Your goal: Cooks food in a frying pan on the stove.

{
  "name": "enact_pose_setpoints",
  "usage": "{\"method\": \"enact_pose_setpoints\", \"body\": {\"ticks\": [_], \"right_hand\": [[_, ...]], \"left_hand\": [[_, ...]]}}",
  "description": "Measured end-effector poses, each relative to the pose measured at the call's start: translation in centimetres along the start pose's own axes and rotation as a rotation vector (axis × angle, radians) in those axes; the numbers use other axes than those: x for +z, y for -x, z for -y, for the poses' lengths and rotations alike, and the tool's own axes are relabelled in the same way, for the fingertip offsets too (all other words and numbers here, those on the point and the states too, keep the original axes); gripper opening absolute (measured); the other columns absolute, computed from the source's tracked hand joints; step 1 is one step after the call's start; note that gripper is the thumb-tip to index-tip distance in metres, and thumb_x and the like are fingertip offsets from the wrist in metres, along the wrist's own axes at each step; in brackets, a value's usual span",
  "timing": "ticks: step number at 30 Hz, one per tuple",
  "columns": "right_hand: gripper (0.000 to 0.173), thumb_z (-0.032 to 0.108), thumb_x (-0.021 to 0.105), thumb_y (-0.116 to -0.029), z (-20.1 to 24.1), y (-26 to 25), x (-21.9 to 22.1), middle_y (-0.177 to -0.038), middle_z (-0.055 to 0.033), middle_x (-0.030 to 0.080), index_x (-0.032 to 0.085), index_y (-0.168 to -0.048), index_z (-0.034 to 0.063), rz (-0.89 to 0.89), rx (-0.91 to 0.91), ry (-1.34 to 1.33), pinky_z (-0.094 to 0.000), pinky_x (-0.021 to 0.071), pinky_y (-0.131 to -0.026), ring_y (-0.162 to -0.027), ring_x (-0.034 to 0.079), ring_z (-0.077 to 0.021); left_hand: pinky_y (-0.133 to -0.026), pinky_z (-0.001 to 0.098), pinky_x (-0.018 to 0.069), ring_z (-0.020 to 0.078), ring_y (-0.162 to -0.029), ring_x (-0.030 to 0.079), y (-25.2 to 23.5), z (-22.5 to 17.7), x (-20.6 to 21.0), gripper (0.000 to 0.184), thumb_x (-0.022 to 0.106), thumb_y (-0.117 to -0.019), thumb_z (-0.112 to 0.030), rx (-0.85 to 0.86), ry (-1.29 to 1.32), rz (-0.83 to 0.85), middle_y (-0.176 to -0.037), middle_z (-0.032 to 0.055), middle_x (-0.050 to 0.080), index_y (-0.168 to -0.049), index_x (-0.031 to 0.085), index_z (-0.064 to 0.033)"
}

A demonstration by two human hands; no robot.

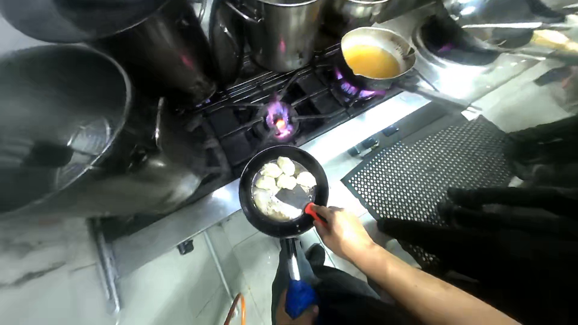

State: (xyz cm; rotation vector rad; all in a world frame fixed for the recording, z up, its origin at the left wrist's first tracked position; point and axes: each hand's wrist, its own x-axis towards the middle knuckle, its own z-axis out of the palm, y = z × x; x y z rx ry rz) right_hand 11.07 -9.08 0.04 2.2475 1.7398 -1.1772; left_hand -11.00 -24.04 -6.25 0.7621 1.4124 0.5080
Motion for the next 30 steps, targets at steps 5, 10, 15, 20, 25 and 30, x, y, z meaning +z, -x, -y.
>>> {"method": "enact_pose_setpoints", "body": {"ticks": [5, 10, 15, 20, 25, 30], "right_hand": [[0.038, 0.035, 0.056, -0.1012, 0.5, 1.7, 1.5, -0.114, -0.0069, 0.073, 0.066, -0.136, 0.0257, 0.029, -0.011, 0.023, -0.0519, 0.0558, -0.09, -0.105, 0.07, -0.0268], [0.031, 0.034, 0.057, -0.1001, 2.5, 1.0, 2.6, -0.106, -0.0071, 0.073, 0.069, -0.126, 0.0224, 0.009, -0.024, 0.072, -0.0526, 0.0573, -0.085, -0.101, 0.071, -0.0273], [0.031, 0.033, 0.059, -0.0992, 3.3, 2.0, 1.5, -0.106, -0.006, 0.074, 0.071, -0.126, 0.0239, 0.008, 0.001, 0.117, -0.0534, 0.0573, -0.085, -0.099, 0.071, -0.0269], [0.031, 0.034, 0.062, -0.0973, 3.8, 1.9, 2.3, -0.101, -0.0027, 0.075, 0.072, -0.125, 0.0265, -0.04, -0.004, 0.142, -0.0512, 0.0578, -0.082, -0.095, 0.072, -0.0236], [0.032, 0.034, 0.061, -0.0983, 4.2, 1.4, 3.3, -0.105, -0.0038, 0.075, 0.071, -0.128, 0.0263, -0.038, -0.011, 0.11, -0.0522, 0.0579, -0.083, -0.098, 0.072, -0.0249], [0.031, 0.033, 0.061, -0.0982, 3.9, 1.3, 3.9, -0.105, -0.0053, 0.075, 0.071, -0.126, 0.026, -0.015, -0.003, 0.097, -0.054, 0.0571, -0.084, -0.098, 0.071, -0.0268]], "left_hand": [[-0.088, 0.0376, 0.0604, 0.019, -0.096, 0.071, 2.5, 1.5, -0.5, 0.073, 0.085, -0.0722, -0.01, -0.061, -0.035, -0.07, -0.108, 0.0189, 0.07, -0.134, 0.052, 0.0098], [-0.085, 0.0373, 0.0621, 0.019, -0.093, 0.072, 2.5, 1.8, -1.9, 0.071, 0.082, -0.0738, -0.006, -0.057, 0.035, -0.027, -0.106, 0.0179, 0.071, -0.135, 0.05, 0.0087], [-0.089, 0.0397, 0.0606, 0.0212, -0.098, 0.071, 1.7, 2.7, -5.2, 0.073, 0.085, -0.0729, -0.008, -0.079, -0.023, -0.003, -0.11, 0.0196, 0.07, -0.136, 0.052, 0.0074], [-0.088, 0.0381, 0.0611, 0.0199, -0.098, 0.071, 0.8, 2.2, -8.7, 0.073, 0.085, -0.07, -0.01, -0.054, -0.044, 0.066, -0.111, 0.0177, 0.07, -0.134, 0.054, 0.0066], [-0.089, 0.0366, 0.0608, 0.0184, -0.098, 0.072, 0.8, 1.4, -10.8, 0.072, 0.084, -0.0727, -0.005, -0.033, -0.096, 0.111, -0.11, 0.0174, 0.071, -0.136, 0.052, 0.0078], [-0.092, 0.0364, 0.0587, 0.0194, -0.103, 0.069, 1.5, 1.9, -11.2, 0.077, 0.085, -0.0716, -0.007, -0.032, -0.148, 0.119, -0.116, 0.0192, 0.068, -0.138, 0.05, 0.0085]]}}
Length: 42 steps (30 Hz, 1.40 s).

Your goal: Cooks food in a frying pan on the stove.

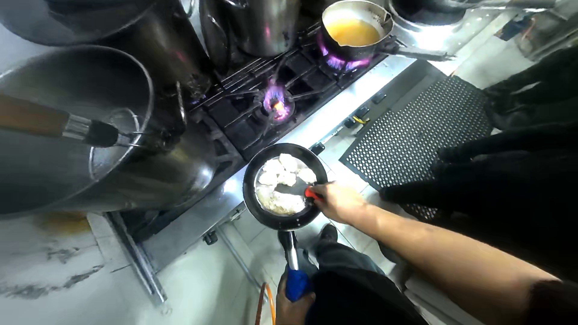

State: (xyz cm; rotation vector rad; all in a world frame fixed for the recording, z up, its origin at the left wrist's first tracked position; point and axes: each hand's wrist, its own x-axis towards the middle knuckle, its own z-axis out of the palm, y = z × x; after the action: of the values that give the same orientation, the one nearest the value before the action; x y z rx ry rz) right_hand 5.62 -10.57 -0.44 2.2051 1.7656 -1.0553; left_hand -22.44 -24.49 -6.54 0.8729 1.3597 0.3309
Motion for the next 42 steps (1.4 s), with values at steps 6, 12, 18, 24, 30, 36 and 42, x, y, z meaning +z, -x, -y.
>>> {"method": "enact_pose_setpoints", "body": {"ticks": [6, 12, 18, 24, 30, 36, 42], "right_hand": [[0.039, 0.035, 0.059, -0.1008, -1.6, 0.9, 1.9, -0.115, -0.0062, 0.073, 0.066, -0.138, 0.0258, -0.084, -0.039, -0.082, -0.0518, 0.0568, -0.089, -0.103, 0.071, -0.0261], [0.037, 0.035, 0.058, -0.101, -2.4, 0.7, 2.7, -0.115, -0.0052, 0.073, 0.067, -0.136, 0.0256, -0.134, -0.08, -0.118, -0.0506, 0.0572, -0.089, -0.102, 0.071, -0.0247], [0.036, 0.038, 0.06, -0.1006, -4.4, 1.9, 4.5, -0.116, -0.003, 0.073, 0.068, -0.134, 0.0268, -0.182, -0.043, -0.163, -0.0508, 0.0576, -0.087, -0.102, 0.071, -0.0236], [0.037, 0.035, 0.06, -0.1007, -6.1, 2.9, 7.8, -0.111, -0.0031, 0.074, 0.068, -0.135, 0.0227, -0.415, -0.116, -0.294, -0.0466, 0.0591, -0.082, -0.094, 0.072, -0.0202], [0.037, 0.032, 0.065, -0.098, -7.1, 6.1, 7.9, -0.105, -0.0022, 0.074, 0.07, -0.133, 0.0226, -0.671, -0.17, -0.359, -0.0449, 0.0609, -0.075, -0.087, 0.072, -0.0178], [0.035, 0.033, 0.063, -0.0982, -11.0, 15.5, 9.1, -0.096, -0.0007, 0.073, 0.072, -0.13, 0.0236, -0.844, -0.141, -0.375, -0.0401, 0.0597, -0.068, -0.079, 0.07, -0.0152], [0.035, 0.034, 0.062, -0.0985, -14.3, 26.1, 11.3, -0.091, 0.0006, 0.071, 0.071, -0.132, 0.0261, -0.966, -0.043, -0.373, -0.0372, 0.0585, -0.065, -0.076, 0.068, -0.0137]], "left_hand": [[-0.092, 0.035, 0.0583, 0.017, -0.099, 0.07, -0.5, 0.2, -0.8, 0.075, 0.085, -0.0711, -0.009, 0.074, -0.096, -0.028, -0.11, 0.0202, 0.07, -0.135, 0.053, 0.0111], [-0.093, 0.0427, 0.057, 0.0241, -0.102, 0.069, -1.1, 0.3, -2.0, 0.074, 0.087, -0.0694, -0.016, 0.07, -0.27, -0.044, -0.111, 0.0227, 0.069, -0.132, 0.056, 0.009], [-0.091, 0.0386, 0.0587, 0.0203, -0.099, 0.07, -1.1, 0.1, -2.6, 0.072, 0.085, -0.0705, -0.01, 0.097, -0.247, -0.004, -0.109, 0.0214, 0.07, -0.133, 0.055, 0.0099], [-0.091, 0.0372, 0.059, 0.0192, -0.099, 0.071, -2.0, -0.8, -3.6, 0.069, 0.083, -0.071, -0.008, 0.149, -0.307, 0.013, -0.11, 0.0209, 0.07, -0.132, 0.056, 0.0098], [-0.092, 0.0322, 0.0578, 0.0138, -0.101, 0.07, -0.3, -2.0, -2.5, 0.072, 0.085, -0.0707, -0.009, 0.299, -0.463, 0.014, -0.111, 0.0189, 0.07, -0.133, 0.055, 0.0102], [-0.094, 0.0335, 0.0579, 0.0149, -0.102, 0.07, 4.7, -2.1, 0.1, 0.068, 0.083, -0.0734, -0.007, 0.408, -0.534, 0.14, -0.112, 0.0191, 0.07, -0.132, 0.054, 0.0129], [-0.093, 0.0331, 0.0589, 0.0134, -0.101, 0.07, 9.4, 0.1, 4.0, 0.064, 0.084, -0.0744, -0.007, 0.527, -0.598, 0.266, -0.11, 0.0161, 0.07, -0.128, 0.055, 0.0111]]}}
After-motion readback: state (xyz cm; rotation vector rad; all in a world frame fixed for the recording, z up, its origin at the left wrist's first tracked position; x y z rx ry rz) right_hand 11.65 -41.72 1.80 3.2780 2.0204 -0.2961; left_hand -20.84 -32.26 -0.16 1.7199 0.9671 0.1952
